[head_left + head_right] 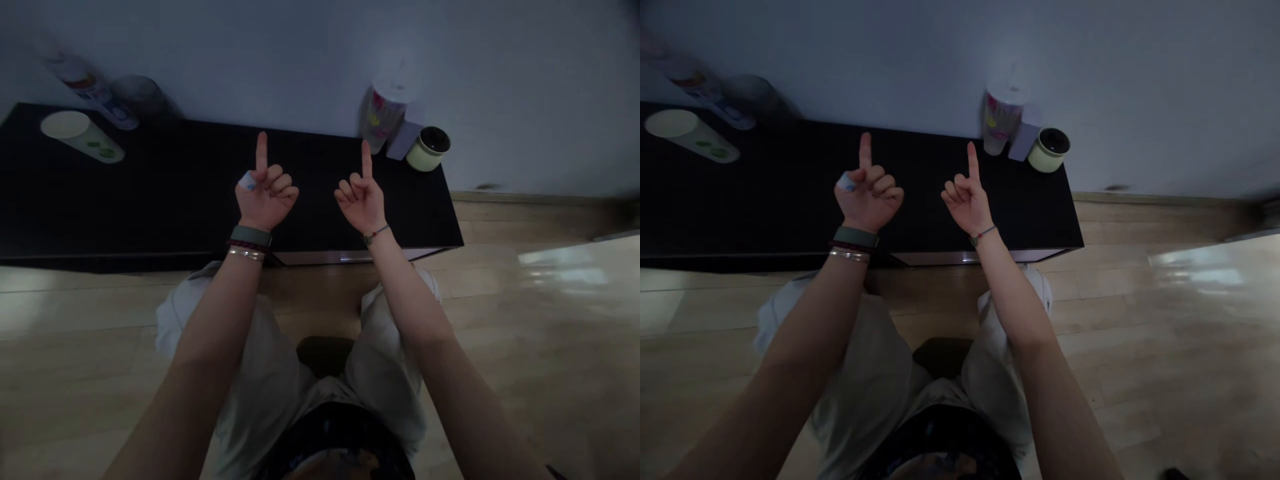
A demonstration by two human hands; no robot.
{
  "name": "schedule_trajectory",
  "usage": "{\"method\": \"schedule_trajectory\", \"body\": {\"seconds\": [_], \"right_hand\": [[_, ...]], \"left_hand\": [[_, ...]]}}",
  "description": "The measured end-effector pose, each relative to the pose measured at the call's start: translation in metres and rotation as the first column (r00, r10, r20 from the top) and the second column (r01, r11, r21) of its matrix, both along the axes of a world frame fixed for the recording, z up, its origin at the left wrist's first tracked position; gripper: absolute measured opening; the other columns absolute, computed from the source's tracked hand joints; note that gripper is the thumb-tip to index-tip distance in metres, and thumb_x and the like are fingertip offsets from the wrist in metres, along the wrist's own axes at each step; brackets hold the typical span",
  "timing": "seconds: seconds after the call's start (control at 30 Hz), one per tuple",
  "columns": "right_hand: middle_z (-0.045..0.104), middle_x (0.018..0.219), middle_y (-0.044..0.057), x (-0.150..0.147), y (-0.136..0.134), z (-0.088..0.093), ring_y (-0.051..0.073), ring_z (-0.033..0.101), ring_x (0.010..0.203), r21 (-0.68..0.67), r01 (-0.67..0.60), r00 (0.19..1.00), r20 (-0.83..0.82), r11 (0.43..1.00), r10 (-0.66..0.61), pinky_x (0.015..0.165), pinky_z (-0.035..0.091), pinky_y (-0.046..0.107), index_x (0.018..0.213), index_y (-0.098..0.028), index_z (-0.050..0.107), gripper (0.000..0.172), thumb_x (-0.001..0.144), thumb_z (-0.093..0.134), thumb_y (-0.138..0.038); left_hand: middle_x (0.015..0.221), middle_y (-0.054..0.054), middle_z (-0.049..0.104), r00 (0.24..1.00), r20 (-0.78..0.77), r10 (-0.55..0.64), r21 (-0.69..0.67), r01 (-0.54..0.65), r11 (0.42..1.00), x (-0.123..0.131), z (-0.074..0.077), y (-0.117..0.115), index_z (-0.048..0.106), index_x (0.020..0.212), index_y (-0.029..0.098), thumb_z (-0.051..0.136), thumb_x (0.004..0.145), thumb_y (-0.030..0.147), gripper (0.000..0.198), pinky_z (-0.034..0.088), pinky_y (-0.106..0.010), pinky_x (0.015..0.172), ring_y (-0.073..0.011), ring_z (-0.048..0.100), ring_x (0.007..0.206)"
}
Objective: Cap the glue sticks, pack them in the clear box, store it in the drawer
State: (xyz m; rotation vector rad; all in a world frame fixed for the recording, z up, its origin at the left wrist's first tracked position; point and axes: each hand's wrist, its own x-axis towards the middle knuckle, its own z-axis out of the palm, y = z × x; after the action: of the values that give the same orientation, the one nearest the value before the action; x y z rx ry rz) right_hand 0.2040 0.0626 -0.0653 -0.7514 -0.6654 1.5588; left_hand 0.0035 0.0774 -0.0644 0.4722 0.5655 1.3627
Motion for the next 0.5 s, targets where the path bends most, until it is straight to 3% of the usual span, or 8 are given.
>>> {"method": "schedule_trajectory", "body": {"seconds": [0.17, 0.3, 0.4, 0.5], "right_hand": [[0.026, 0.056, -0.009, 0.006, -0.004, 0.003, 0.011, 0.032, 0.048, 0.067, 0.004, 1.000, 0.001, 0.998, -0.004, 0.052, 0.035, 0.022, 0.148, -0.047, 0.034, 0.061, 0.094, 0.048, -0.024], [0.029, 0.054, -0.010, 0.009, -0.006, 0.000, 0.011, 0.031, 0.047, 0.046, -0.062, 0.990, 0.126, 0.997, 0.055, 0.050, 0.031, 0.021, 0.143, -0.041, 0.045, 0.044, 0.099, 0.047, -0.034], [0.030, 0.050, -0.010, 0.008, -0.011, -0.012, 0.009, 0.030, 0.046, 0.006, -0.279, 0.929, 0.257, 0.960, 0.268, 0.050, 0.031, 0.021, 0.122, -0.025, 0.065, 0.037, 0.098, 0.051, -0.049], [0.036, 0.047, -0.010, 0.003, -0.026, -0.039, 0.007, 0.033, 0.047, -0.087, -0.555, 0.740, 0.402, 0.827, 0.539, 0.050, 0.032, 0.019, 0.096, -0.014, 0.073, 0.044, 0.091, 0.060, -0.056]], "left_hand": [[0.052, 0.007, 0.029, 1.000, -0.026, -0.012, -0.018, 0.011, 1.000, -0.002, 0.004, -0.004, 0.061, 0.126, 0.039, 0.037, 0.100, 0.026, 0.037, 0.034, -0.020, 0.047, -0.0092, 0.034, 0.042], [0.051, 0.007, 0.031, 0.998, 0.003, -0.060, -0.038, 0.061, 0.997, -0.004, 0.004, -0.007, 0.065, 0.118, 0.033, 0.039, 0.100, 0.026, 0.032, 0.034, -0.020, 0.046, -0.0083, 0.033, 0.041], [0.048, 0.008, 0.028, 0.984, -0.039, -0.171, -0.117, 0.166, 0.979, -0.007, -0.004, -0.007, 0.068, 0.097, 0.024, 0.042, 0.100, 0.028, 0.027, 0.031, -0.019, 0.043, -0.0077, 0.030, 0.039], [0.049, 0.008, 0.026, 0.956, -0.114, -0.269, -0.204, 0.243, 0.948, -0.014, -0.018, -0.011, 0.056, 0.068, 0.019, 0.048, 0.099, 0.034, 0.035, 0.030, -0.018, 0.042, -0.0064, 0.029, 0.039]]}}
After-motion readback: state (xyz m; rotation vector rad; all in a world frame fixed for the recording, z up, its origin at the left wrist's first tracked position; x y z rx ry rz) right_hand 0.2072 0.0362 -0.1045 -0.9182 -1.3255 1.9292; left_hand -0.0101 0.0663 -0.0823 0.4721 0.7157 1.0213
